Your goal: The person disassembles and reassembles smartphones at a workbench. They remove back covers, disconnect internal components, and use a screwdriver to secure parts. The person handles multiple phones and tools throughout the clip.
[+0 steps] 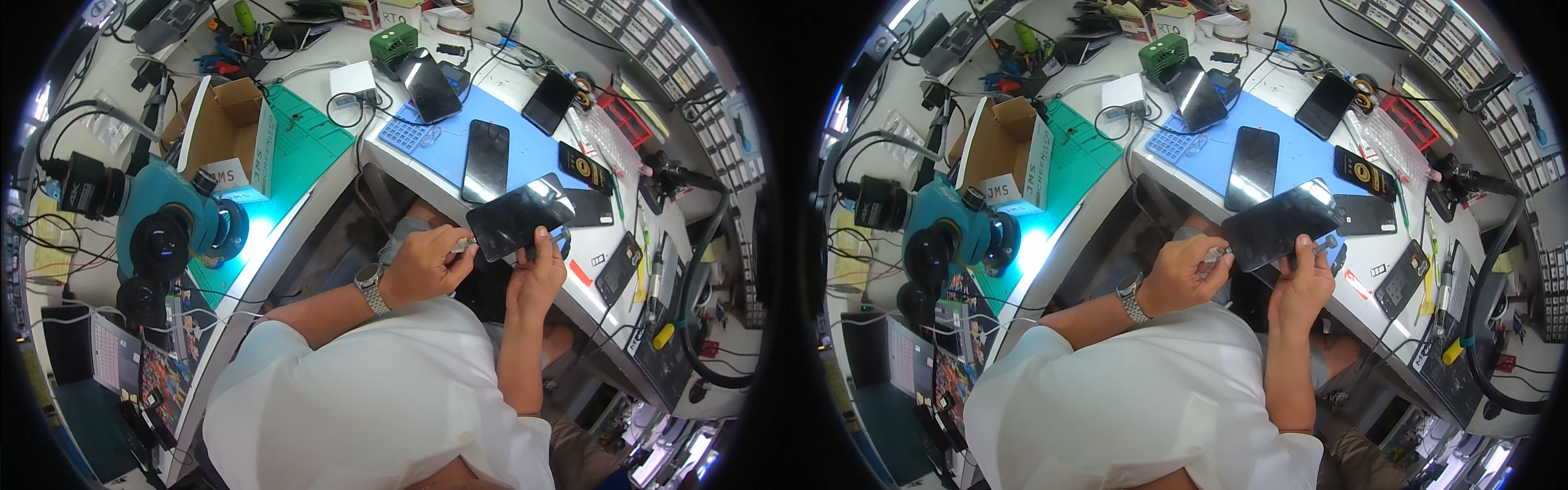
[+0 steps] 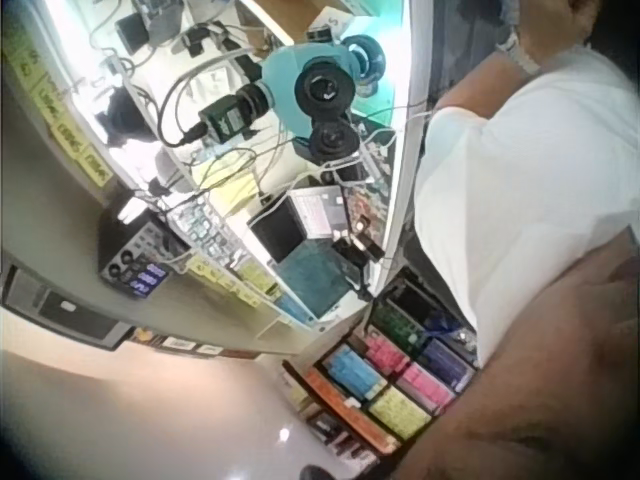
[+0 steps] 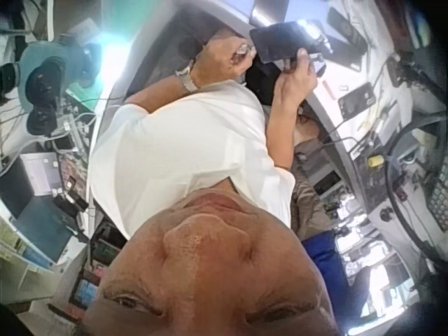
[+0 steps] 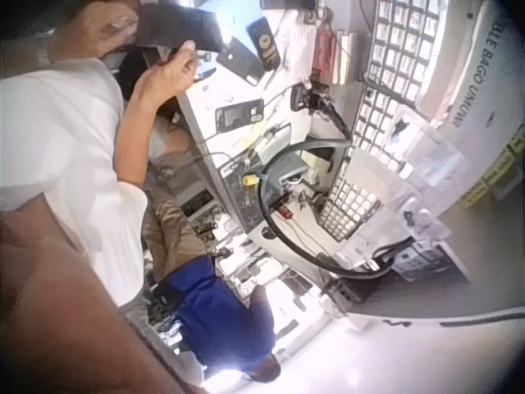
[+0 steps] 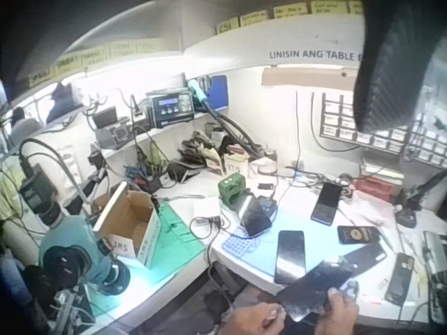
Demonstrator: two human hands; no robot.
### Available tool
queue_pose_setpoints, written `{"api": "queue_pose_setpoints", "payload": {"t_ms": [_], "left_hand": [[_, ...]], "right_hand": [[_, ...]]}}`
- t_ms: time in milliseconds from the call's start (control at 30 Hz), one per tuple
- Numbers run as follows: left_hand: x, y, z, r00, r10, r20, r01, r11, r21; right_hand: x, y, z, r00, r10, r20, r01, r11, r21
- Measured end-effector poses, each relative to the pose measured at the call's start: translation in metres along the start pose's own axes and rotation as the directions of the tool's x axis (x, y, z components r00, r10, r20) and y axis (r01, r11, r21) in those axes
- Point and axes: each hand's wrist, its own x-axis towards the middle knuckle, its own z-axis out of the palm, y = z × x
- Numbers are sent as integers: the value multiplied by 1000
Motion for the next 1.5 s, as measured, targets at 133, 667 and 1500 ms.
{"api": "queue_pose_setpoints", "payload": {"t_ms": [133, 667, 1500], "left_hand": [[-11, -5, -8, 994, 28, -105, -28, 1000, 7], [-50, -38, -54, 945, -322, -54, 325, 919, 225], [-132, -15, -218, -164, -843, 512, 43, 512, 858]], "right_hand": [[-8, 8, 11, 998, 38, 55, -38, 999, -14], [-27, 16, 30, 997, 2, 75, 0, 1000, -20], [-23, 33, 10, 988, 16, 156, -18, 1000, 16]]}}
